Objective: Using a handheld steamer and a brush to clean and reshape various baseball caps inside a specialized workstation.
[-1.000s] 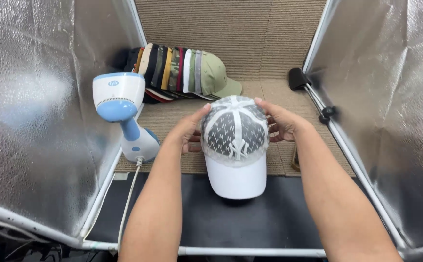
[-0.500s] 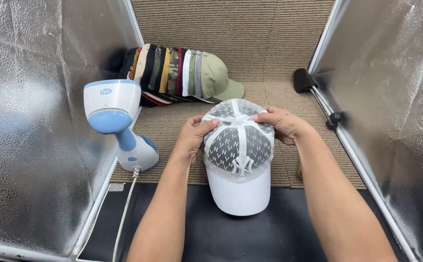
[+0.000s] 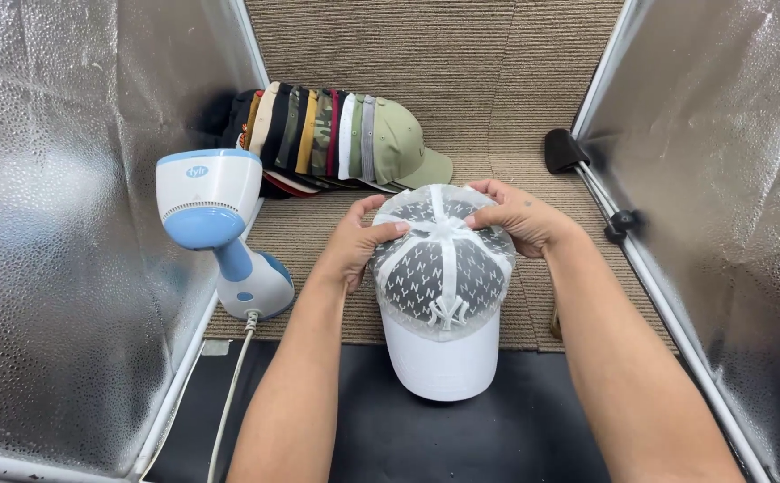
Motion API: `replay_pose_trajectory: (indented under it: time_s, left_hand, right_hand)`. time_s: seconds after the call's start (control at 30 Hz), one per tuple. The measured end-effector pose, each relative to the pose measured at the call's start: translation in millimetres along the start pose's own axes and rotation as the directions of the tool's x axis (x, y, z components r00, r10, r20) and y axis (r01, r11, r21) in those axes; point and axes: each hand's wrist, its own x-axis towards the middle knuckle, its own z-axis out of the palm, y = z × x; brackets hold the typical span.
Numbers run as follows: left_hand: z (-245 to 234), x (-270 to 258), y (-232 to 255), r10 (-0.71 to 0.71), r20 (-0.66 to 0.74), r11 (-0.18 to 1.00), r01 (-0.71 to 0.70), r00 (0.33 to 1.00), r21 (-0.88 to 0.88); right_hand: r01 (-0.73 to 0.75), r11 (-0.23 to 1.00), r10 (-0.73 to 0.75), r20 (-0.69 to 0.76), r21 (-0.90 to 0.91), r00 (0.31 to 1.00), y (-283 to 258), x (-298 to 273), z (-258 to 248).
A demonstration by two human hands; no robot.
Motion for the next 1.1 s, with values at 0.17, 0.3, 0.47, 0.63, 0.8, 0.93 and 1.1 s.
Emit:
replay_pose_trajectory:
  time_s: [0.17, 0.3, 0.47, 0.63, 0.8, 0.93, 1.1]
  left_hand:
    - [0, -24, -4, -0.032, -0.182, 0.993, 0.051, 0.983, 0.103]
    - [18, -63, -2, -0.026, -0.246, 0.978, 0.075, 0.969, 0.193]
    - [18, -49, -23, 0.077, -0.371, 0.956, 0.037, 0.926, 0.291]
    - [23, -52, -34, 0.223, -0.454, 0.951, -0.091, 0.863, 0.294]
    - [29, -59, -25, 0.238, -0.504, 0.940, -0.067, 0.830, 0.333]
    - [19, -47, -16, 0.064, -0.313, 0.921, 0.064, 0.948, 0.384]
    - [6, -31, -3, -0.039, -0.119, 0.991, 0.054, 0.992, 0.125]
  right_hand:
    - [0.004, 0.995, -0.018, -0.144, -0.098, 0.989, -3, -23, 13]
    - [-0.155, 0.970, 0.106, -0.248, -0.187, 0.963, -17, -66, 37]
    - [-0.002, 0.943, -0.120, -0.346, -0.333, 0.931, 7, -43, 18]
    - [-0.098, 0.827, -0.223, -0.482, -0.554, 0.847, 17, -41, 21]
    - [-0.057, 0.813, -0.285, -0.481, -0.579, 0.829, 17, -43, 25]
    - [-0.111, 0.840, -0.126, -0.389, -0.532, 0.913, -10, -61, 35]
    - [0.023, 0.939, -0.103, -0.219, -0.343, 0.970, -2, -38, 16]
